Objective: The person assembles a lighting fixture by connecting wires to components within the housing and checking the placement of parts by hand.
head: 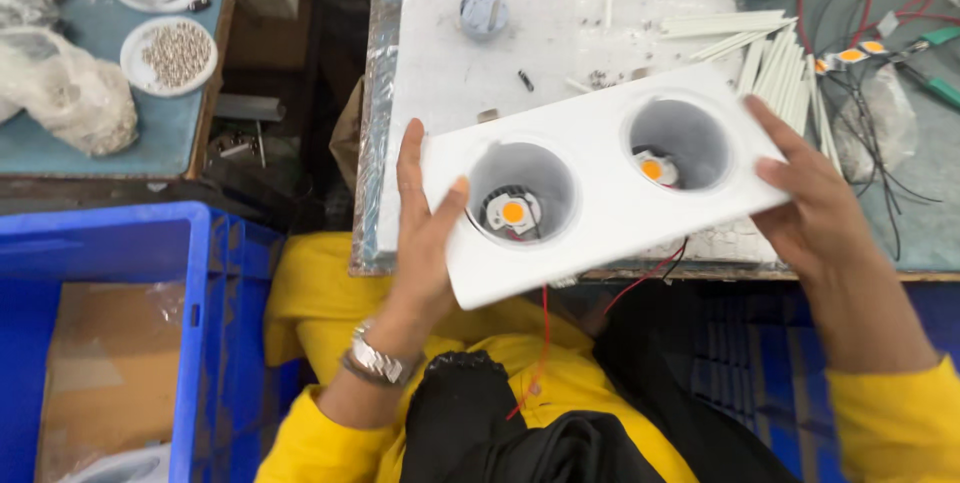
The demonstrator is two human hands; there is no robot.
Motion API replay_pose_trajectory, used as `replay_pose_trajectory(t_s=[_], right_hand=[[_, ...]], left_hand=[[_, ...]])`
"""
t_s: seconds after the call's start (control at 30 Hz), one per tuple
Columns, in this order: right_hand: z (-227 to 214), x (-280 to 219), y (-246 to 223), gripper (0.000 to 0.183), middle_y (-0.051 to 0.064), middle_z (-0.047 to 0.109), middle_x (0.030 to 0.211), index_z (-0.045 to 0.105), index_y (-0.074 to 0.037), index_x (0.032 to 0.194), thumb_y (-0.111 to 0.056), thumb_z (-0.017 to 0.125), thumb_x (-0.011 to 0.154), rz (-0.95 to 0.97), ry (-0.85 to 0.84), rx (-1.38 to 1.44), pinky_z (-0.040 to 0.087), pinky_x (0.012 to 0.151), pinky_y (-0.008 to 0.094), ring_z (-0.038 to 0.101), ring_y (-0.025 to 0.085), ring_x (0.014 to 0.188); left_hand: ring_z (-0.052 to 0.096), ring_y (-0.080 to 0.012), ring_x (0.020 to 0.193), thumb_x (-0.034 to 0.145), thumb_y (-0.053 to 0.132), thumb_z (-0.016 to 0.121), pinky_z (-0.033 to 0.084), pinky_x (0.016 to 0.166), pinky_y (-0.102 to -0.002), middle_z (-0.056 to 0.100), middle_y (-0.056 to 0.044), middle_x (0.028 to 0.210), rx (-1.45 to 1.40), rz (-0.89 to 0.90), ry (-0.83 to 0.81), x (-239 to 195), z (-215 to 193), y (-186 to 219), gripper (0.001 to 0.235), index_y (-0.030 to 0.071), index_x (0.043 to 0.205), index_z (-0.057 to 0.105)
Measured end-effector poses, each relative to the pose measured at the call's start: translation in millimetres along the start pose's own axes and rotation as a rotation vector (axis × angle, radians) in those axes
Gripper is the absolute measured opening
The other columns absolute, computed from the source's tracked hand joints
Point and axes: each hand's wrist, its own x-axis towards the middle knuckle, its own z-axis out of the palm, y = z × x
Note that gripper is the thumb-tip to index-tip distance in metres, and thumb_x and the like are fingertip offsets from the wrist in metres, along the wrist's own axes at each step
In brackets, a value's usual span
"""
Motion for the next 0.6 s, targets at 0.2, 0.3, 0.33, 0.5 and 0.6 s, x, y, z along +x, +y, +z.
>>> replay_pose_trajectory(t_s=[0.2, 0.3, 0.33, 0.5, 0.6], right_hand=[[-9.3, -43.4, 16.9, 0.072, 0.013, 0.042, 0.165, 0.036, -0.013, 0.164, -0.005, 0.062, 0.098, -0.350, -0.085, 0.144, 0.036, 0.131, 0.047, 0.041, 0.029, 0.151], [-14.9, -36.9, 17.8, 0.070, 0.009, 0.043, 0.159, 0.042, -0.021, 0.162, -0.006, 0.062, 0.097, -0.443, -0.109, 0.109, 0.039, 0.128, 0.047, 0.043, 0.027, 0.148], [-16.0, -33.1, 21.2, 0.070, 0.008, 0.044, 0.159, 0.042, -0.022, 0.162, -0.006, 0.063, 0.097, -0.454, -0.122, 0.128, 0.039, 0.128, 0.047, 0.043, 0.026, 0.148], [-21.9, -23.2, 39.3, 0.072, 0.007, 0.044, 0.159, 0.041, -0.025, 0.162, -0.013, 0.067, 0.095, -0.439, -0.159, 0.202, 0.040, 0.129, 0.048, 0.043, 0.026, 0.147], [-22.3, -19.6, 39.3, 0.081, 0.010, 0.041, 0.164, 0.036, -0.017, 0.166, -0.019, 0.073, 0.095, -0.427, -0.153, 0.264, 0.036, 0.131, 0.045, 0.043, 0.027, 0.149]], left_hand=[[0.059, -0.0207, 0.127, 0.106, 0.009, 0.054, 0.053, 0.104, -0.034, 0.049, -0.018, 0.149, -0.202, 0.015, -0.153, -42.5, 28.4, 18.9, 0.064, 0.017, 0.159, 0.018], [0.063, -0.0208, 0.119, 0.106, 0.006, 0.058, 0.056, 0.099, -0.036, 0.060, -0.018, 0.137, -0.293, -0.090, -0.158, -39.1, 31.5, 14.0, 0.046, -0.003, 0.149, 0.044], [0.064, -0.0198, 0.116, 0.105, 0.006, 0.059, 0.056, 0.098, -0.036, 0.062, -0.016, 0.134, -0.297, -0.080, -0.147, -38.6, 33.2, 10.4, 0.043, -0.003, 0.146, 0.046], [0.068, -0.0203, 0.108, 0.103, 0.005, 0.062, 0.058, 0.092, -0.036, 0.068, -0.016, 0.125, -0.285, -0.060, -0.076, -40.9, 31.8, -4.8, 0.038, -0.004, 0.139, 0.053], [0.071, -0.0242, 0.101, 0.101, 0.004, 0.062, 0.060, 0.087, -0.039, 0.069, -0.019, 0.121, -0.321, -0.053, -0.024, -34.4, 35.5, -3.3, 0.038, -0.006, 0.137, 0.054]])
